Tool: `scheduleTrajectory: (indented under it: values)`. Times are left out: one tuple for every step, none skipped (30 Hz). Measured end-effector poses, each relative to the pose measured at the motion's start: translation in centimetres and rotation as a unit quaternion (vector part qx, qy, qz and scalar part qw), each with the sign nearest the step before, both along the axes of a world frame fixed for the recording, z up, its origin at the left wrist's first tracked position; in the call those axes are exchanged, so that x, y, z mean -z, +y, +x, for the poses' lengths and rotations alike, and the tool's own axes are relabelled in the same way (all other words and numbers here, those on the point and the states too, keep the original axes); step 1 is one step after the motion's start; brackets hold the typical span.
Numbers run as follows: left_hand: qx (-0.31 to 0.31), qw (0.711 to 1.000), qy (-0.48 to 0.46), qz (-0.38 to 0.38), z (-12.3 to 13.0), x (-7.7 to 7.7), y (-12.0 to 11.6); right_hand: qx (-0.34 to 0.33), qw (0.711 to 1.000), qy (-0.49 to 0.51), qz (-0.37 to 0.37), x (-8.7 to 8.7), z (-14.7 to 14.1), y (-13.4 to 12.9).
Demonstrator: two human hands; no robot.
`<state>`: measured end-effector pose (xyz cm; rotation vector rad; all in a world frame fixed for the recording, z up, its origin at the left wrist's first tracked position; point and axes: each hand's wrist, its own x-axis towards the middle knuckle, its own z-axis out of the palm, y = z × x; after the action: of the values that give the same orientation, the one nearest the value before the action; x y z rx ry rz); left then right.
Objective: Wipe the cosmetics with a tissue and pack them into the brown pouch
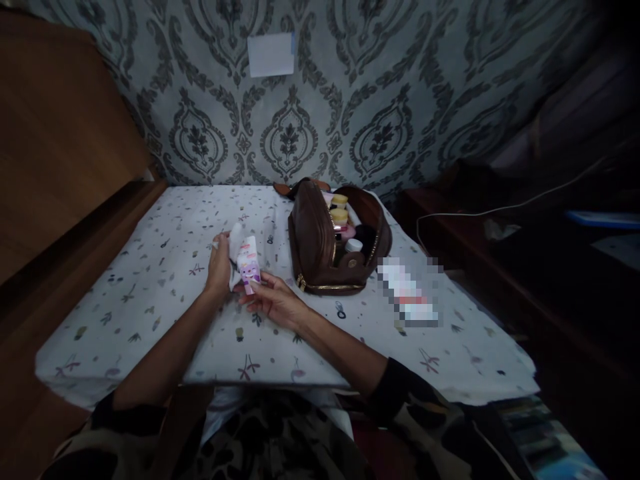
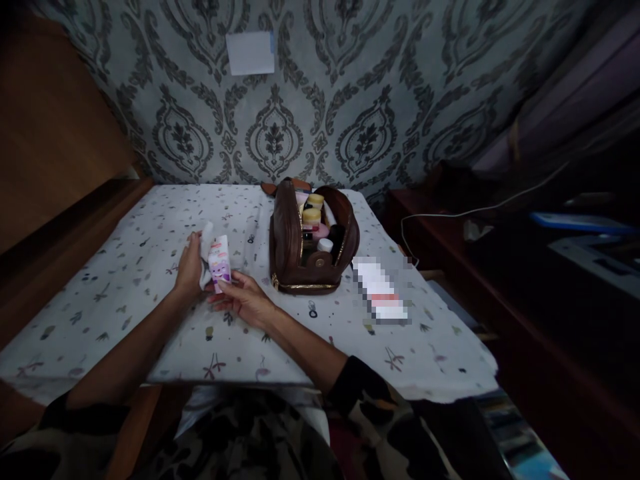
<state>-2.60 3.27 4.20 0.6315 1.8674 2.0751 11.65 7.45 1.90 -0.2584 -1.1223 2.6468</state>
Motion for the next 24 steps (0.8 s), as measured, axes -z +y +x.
scheduleTrajectory:
  values:
    - [0.017, 1.0, 0.007, -0.003, 0.1, 0.2, 0.0, 0.003, 1.0, 0.003, -0.006, 0.0, 0.0, 0.0]
    - [0.038, 0.999, 0.005, 0.001, 0.1, 0.4, 0.1, 0.012, 1.0, 0.005, -0.013, 0.0, 0.0, 0.1]
    - [0.065, 0.998, -0.009, 0.01, 0.2, 0.7, 0.1, 0.026, 0.999, 0.007, -0.019, 0.0, -0.1, 0.3]
    - [0.096, 0.995, -0.029, 0.022, 0.3, 1.0, 0.2, 0.044, 0.999, 0.009, -0.024, 0.0, -0.1, 0.4]
    - [0.124, 0.99, -0.05, 0.034, 0.5, 1.3, 0.3, 0.063, 0.998, 0.011, -0.028, 0.0, -0.1, 0.6]
    - [0.148, 0.986, -0.068, 0.044, 0.6, 1.5, 0.4, 0.081, 0.996, 0.014, -0.032, -0.1, -0.1, 0.9]
    - [0.167, 0.982, -0.078, 0.048, 0.7, 1.6, 0.5, 0.096, 0.995, 0.015, -0.034, -0.1, -0.1, 1.1]
    - [0.185, 0.978, -0.081, 0.047, 0.8, 1.7, 0.5, 0.11, 0.993, 0.016, -0.037, -0.2, -0.1, 1.3]
    - [0.199, 0.976, -0.079, 0.044, 0.9, 1.7, 0.5, 0.122, 0.992, 0.016, -0.04, -0.3, -0.1, 1.4]
    - [0.21, 0.974, -0.074, 0.04, 0.9, 1.6, 0.4, 0.132, 0.99, 0.015, -0.043, -0.4, -0.1, 1.6]
    - [0.219, 0.972, -0.07, 0.036, 0.9, 1.5, 0.4, 0.141, 0.989, 0.012, -0.045, -0.4, -0.1, 1.7]
    - [0.22, 0.973, -0.067, 0.037, 0.8, 1.3, 0.3, 0.149, 0.988, 0.01, -0.047, -0.4, -0.1, 1.7]
    - [0.211, 0.974, -0.066, 0.04, 0.7, 1.1, 0.2, 0.156, 0.987, 0.007, -0.047, -0.5, -0.1, 1.7]
    - [0.196, 0.977, -0.068, 0.046, 0.5, 0.9, 0.2, 0.163, 0.986, 0.004, -0.044, -0.5, -0.2, 1.7]
    - [0.18, 0.98, -0.07, 0.052, 0.3, 0.7, 0.1, 0.167, 0.985, 0.001, -0.04, -0.4, -0.2, 1.6]
    - [0.17, 0.981, -0.071, 0.055, 0.2, 0.5, 0.0, 0.171, 0.985, -0.001, -0.032, -0.4, -0.2, 1.6]
    - [0.171, 0.981, -0.07, 0.057, 0.0, 0.3, -0.1, 0.175, 0.984, -0.003, -0.022, -0.4, -0.2, 1.5]
    - [0.184, 0.979, -0.066, 0.053, -0.1, 0.0, -0.2, 0.18, 0.984, -0.005, -0.01, -0.4, -0.2, 1.5]
    - [0.207, 0.975, -0.06, 0.043, -0.1, -0.1, -0.4, 0.188, 0.982, -0.007, 0.004, -0.4, -0.2, 1.4]
    - [0.237, 0.97, -0.051, 0.028, -0.1, -0.3, -0.5, 0.198, 0.98, -0.011, 0.02, -0.4, -0.2, 1.4]
    - [0.268, 0.962, -0.039, 0.01, 0.0, -0.4, -0.6, 0.211, 0.977, -0.015, 0.037, -0.4, -0.2, 1.4]
    - [0.294, 0.956, -0.026, -0.009, 0.1, -0.5, -0.7, 0.227, 0.972, -0.021, 0.055, -0.3, -0.2, 1.4]
    - [0.31, 0.95, -0.014, -0.024, 0.3, -0.6, -0.8, 0.241, 0.967, -0.028, 0.075, -0.2, -0.2, 1.4]
    - [0.319, 0.947, -0.005, -0.034, 0.4, -0.6, -0.8, 0.251, 0.963, -0.035, 0.094, -0.1, -0.2, 1.4]
